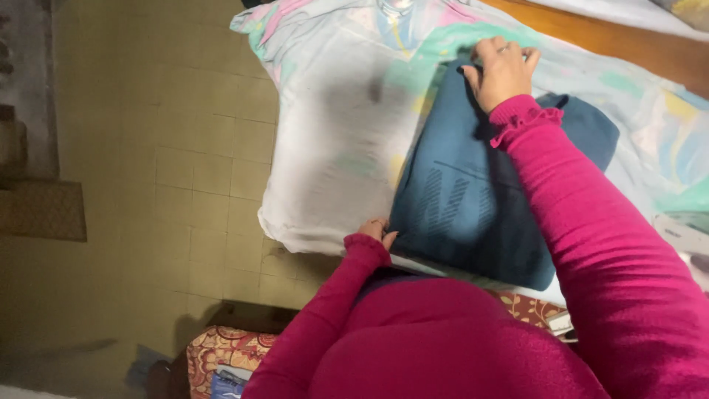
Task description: Iron and fold various shirts and garments on a flat surface.
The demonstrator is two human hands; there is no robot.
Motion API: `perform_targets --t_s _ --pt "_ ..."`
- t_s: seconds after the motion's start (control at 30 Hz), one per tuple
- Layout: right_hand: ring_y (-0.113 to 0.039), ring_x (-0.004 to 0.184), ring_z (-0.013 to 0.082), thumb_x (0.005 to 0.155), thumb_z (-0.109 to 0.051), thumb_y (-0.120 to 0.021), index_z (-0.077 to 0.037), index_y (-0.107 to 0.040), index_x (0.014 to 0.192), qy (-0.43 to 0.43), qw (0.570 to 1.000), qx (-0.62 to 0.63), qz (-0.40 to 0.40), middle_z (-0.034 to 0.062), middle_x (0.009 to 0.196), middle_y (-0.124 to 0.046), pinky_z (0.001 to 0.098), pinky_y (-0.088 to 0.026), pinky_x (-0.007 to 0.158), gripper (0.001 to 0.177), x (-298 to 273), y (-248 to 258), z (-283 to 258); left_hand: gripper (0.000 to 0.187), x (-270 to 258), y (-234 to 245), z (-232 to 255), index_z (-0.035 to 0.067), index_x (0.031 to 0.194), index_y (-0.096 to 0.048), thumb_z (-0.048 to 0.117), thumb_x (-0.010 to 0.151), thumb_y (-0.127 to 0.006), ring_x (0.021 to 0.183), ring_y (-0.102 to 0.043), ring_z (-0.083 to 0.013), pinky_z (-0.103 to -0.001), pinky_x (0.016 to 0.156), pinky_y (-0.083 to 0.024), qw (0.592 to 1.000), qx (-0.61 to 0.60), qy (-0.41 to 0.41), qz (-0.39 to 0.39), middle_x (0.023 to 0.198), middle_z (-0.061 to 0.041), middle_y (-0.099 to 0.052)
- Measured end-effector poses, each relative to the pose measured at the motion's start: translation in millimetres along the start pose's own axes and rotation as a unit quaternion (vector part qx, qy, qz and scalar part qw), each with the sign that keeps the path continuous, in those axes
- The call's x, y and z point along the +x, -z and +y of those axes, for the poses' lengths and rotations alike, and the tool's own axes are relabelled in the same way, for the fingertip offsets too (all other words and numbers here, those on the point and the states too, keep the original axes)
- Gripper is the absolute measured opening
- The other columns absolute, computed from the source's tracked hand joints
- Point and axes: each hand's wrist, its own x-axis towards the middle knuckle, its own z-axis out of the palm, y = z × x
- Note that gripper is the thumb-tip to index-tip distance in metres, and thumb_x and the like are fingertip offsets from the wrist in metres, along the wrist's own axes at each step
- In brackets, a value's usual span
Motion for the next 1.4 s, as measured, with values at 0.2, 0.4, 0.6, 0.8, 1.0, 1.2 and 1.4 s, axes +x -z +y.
perform_targets --t_s 0.2,0.4,0.6,0.8,1.0,1.2,1.4 --pt "-0.057 0.114 0.0389 0.095 -0.011 -0.075 -0.001 -0.06 0.118 -0.106 0.988 0.028 0.105 0.0187 0.117 -0.061 0.0522 -0.039 0.096 0.029 -95.3 67.4 49.9 0.034 6.2 49.5 44.8 0.005 0.108 -0.064 0.014 0.08 -0.08 0.092 -0.066 -0.0385 -0.045 0.081 -0.054 0.992 0.033 -0.095 0.072 0.1 -0.019 -0.067" --pt "-0.063 0.093 0.0327 0.108 -0.014 -0.069 0.002 -0.066 0.105 -0.338 0.931 0.05 0.126 0.0166 0.101 -0.064 0.0424 -0.05 0.086 0.017 -313.3 76.4 148.0 0.041 50.1 27.8 8.2 0.005 0.119 -0.063 0.019 0.085 -0.081 0.088 -0.07 -0.0259 -0.038 0.08 -0.057 0.991 -0.098 -0.074 0.053 0.102 -0.013 -0.07" --pt "-0.068 0.087 0.0119 0.107 -0.035 -0.055 0.001 -0.073 0.114 -0.499 0.724 0.474 0.052 0.006 0.101 -0.074 0.0282 -0.055 0.081 0.041 -345.3 41.8 156.8 0.048 114.6 12.7 7.5 0.003 0.126 -0.062 0.019 0.085 -0.082 0.085 -0.065 -0.0153 -0.03 0.077 -0.056 0.984 -0.153 -0.054 0.069 0.096 -0.005 -0.07" --pt "-0.063 0.081 0.0138 0.1 -0.037 -0.073 0.008 -0.069 0.104 -0.508 0.791 0.333 0.078 0.0094 0.091 -0.072 0.0278 -0.051 0.073 0.045 -291.6 26.8 137.1 0.034 147.3 34.4 63.3 0.004 0.122 -0.066 0.021 0.094 -0.073 0.088 -0.067 -0.0074 -0.024 0.079 -0.055 0.914 -0.403 -0.008 -0.053 0.102 -0.001 -0.076" --pt "-0.056 0.071 0.0116 0.095 -0.026 -0.078 0.004 -0.07 0.095 -0.513 0.782 0.338 0.107 0.0063 0.079 -0.066 0.0284 -0.046 0.065 0.031 -268.0 21.6 141.2 0.031 150.2 37.5 101.1 0.003 0.123 -0.072 0.024 0.099 -0.072 0.086 -0.064 -0.0095 -0.025 0.08 -0.052 0.928 -0.354 0.106 0.053 0.102 -0.002 -0.076" --pt "-0.061 0.083 0.0088 0.106 -0.008 -0.061 0.002 -0.067 0.107 -0.447 0.61 0.629 0.179 0.0021 0.094 -0.069 0.025 -0.049 0.075 0.012 -271.2 45.2 138.3 0.031 158.7 33.6 77.8 0.001 0.118 -0.075 0.02 0.094 -0.078 0.089 -0.064 -0.0092 -0.026 0.085 -0.052 0.911 -0.4 0.041 0.087 0.103 -0.003 -0.076" --pt "-0.069 0.088 0.0121 0.102 -0.005 -0.055 -0.001 -0.068 0.113 -0.456 0.57 0.659 0.183 0.0045 0.101 -0.073 0.0254 -0.056 0.082 0.017 -281.1 -0.7 175.3 0.037 172.8 57.9 121.2 0.005 0.116 -0.076 0.03 0.089 -0.079 0.071 -0.061 -0.0187 -0.033 0.07 -0.05 0.971 -0.178 0.153 0.048 0.088 -0.011 -0.073"
